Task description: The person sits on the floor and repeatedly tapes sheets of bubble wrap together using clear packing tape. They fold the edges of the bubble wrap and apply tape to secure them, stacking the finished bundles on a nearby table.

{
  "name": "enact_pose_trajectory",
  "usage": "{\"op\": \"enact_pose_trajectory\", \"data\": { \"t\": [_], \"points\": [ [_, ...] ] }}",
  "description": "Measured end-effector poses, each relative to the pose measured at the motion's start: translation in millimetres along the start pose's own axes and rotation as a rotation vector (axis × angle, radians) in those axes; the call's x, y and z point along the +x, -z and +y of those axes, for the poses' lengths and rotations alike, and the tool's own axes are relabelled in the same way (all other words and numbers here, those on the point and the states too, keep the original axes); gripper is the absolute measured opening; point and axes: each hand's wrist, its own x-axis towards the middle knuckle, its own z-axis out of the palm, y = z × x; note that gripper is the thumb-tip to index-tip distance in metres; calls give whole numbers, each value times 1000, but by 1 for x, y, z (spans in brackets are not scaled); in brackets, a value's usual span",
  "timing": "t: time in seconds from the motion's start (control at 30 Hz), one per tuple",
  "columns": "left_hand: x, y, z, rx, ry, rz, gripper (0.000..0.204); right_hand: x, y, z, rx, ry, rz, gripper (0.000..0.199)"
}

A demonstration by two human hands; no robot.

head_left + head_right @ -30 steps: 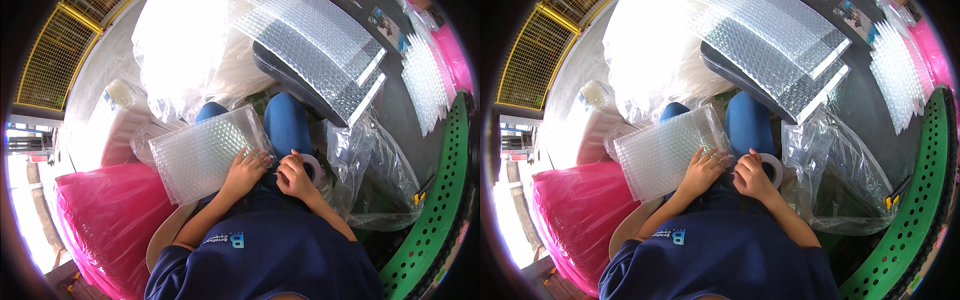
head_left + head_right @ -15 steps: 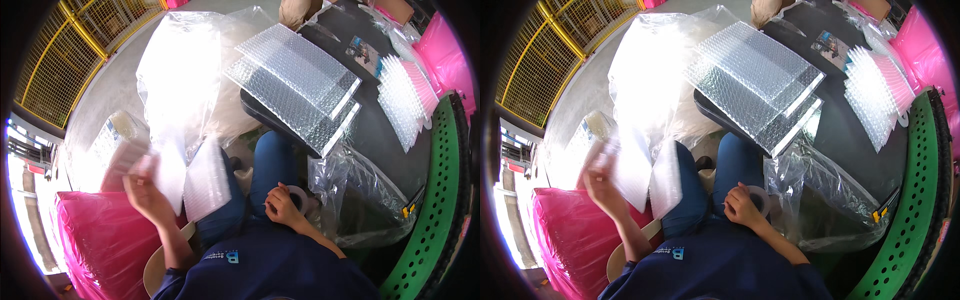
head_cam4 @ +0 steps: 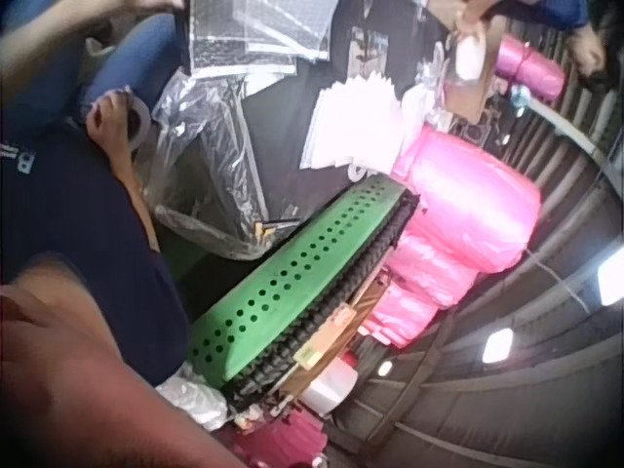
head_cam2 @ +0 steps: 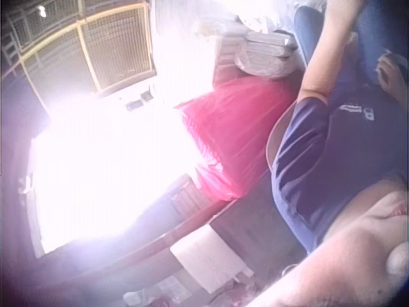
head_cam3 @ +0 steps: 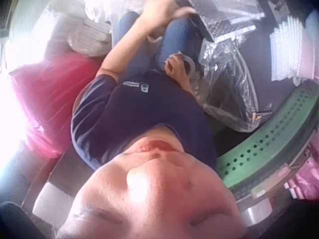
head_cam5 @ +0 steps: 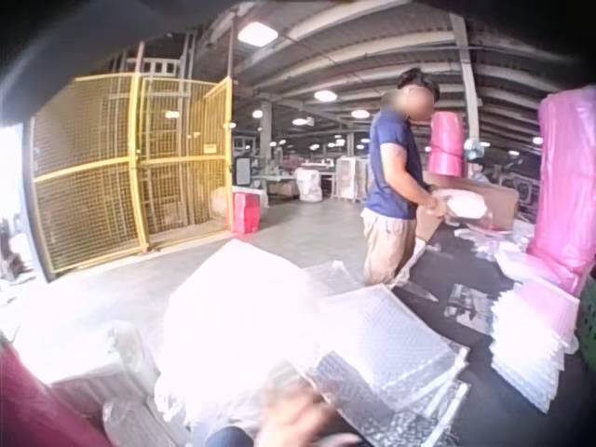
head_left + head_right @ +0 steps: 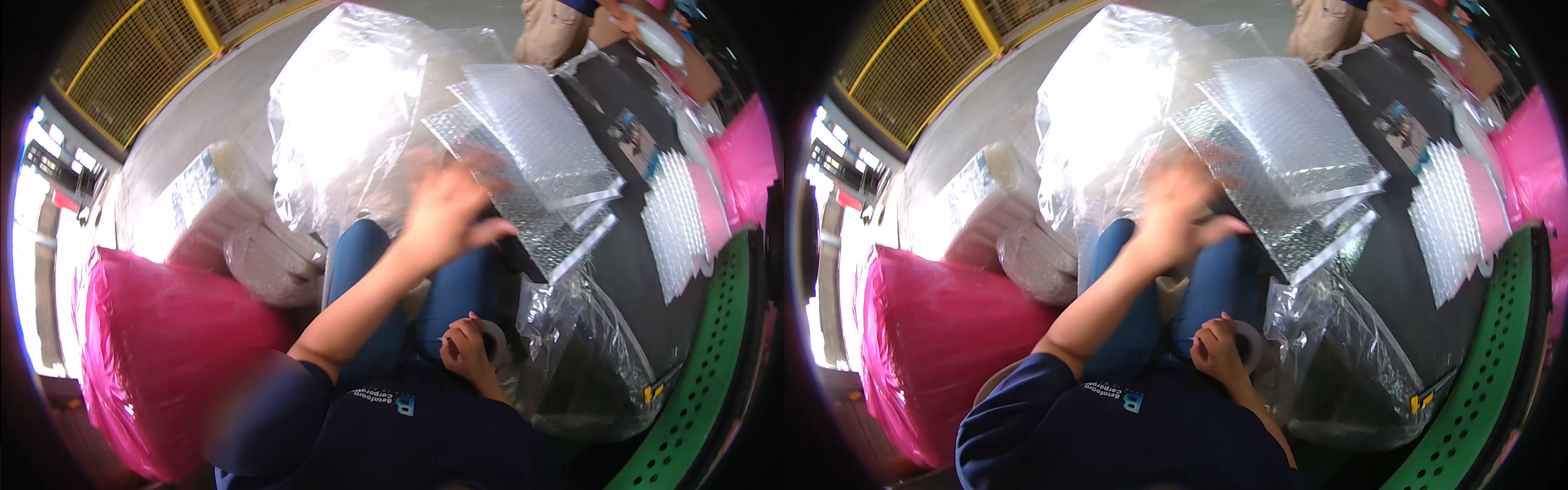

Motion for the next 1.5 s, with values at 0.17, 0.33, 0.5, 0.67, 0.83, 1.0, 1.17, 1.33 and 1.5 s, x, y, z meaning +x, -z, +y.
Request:
{"op": "enact_pose_trajectory", "data": {
  "t": [0.17,0.33,0.5,0.67,0.83,1.0,1.17,1.33,1.5],
  "points": [
    [-211,51,-146,-60,1499,-125,118,4,3,-11,10,1,-50,11],
    [-242,60,-109,-536,929,-466,117,9,-5,-6,-21,7,-97,10],
    [-234,34,-57,120,866,-630,84,8,-2,-3,-60,-2,-89,9],
    [-191,24,33,630,694,-807,71,5,4,-6,-116,-127,-19,22],
    [-203,11,63,531,609,-961,71,3,7,-1,-122,-211,16,34],
    [-181,50,61,22,770,-1095,79,9,16,7,337,-361,85,47],
    [-156,55,19,106,900,-1078,88,15,40,15,1026,-481,14,66],
    [-182,50,-22,345,775,-787,91,14,55,5,1334,-612,27,92],
    [-158,76,-5,312,1066,-894,80,2,52,8,671,-648,-67,62]
  ]
}}
